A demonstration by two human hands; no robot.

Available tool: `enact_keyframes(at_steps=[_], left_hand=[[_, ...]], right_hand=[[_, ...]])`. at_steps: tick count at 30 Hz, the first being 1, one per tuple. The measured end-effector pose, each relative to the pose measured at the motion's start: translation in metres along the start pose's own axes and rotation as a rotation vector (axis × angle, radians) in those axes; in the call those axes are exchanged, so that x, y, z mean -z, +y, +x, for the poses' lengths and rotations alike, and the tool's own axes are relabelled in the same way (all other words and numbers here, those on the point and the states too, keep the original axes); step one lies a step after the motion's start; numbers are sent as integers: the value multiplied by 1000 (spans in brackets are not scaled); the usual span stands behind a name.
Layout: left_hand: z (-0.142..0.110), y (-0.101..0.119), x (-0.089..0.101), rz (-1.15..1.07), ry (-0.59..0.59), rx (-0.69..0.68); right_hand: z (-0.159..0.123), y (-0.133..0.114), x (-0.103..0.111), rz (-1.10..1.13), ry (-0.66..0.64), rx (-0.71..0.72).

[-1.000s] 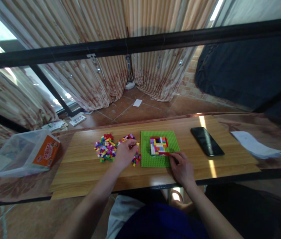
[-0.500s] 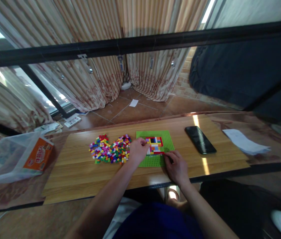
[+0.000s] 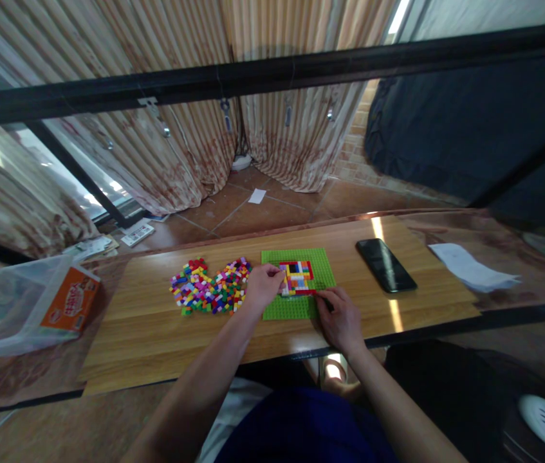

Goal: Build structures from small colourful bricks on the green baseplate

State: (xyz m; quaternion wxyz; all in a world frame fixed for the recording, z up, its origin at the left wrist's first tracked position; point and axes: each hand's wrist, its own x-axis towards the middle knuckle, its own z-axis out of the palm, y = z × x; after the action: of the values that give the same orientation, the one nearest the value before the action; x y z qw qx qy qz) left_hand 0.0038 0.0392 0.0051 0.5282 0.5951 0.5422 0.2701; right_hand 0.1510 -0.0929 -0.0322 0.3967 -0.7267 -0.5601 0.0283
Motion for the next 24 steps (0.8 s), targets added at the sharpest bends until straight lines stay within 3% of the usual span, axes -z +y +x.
enact_keyframes(at_steps=[12,24], left_hand=[[0,0,-2,-40,23,24],[-12,5,2,-17,52,-68]], right_hand=[[0,2,-2,6,14,8],[0,2,-1,9,-8,18]])
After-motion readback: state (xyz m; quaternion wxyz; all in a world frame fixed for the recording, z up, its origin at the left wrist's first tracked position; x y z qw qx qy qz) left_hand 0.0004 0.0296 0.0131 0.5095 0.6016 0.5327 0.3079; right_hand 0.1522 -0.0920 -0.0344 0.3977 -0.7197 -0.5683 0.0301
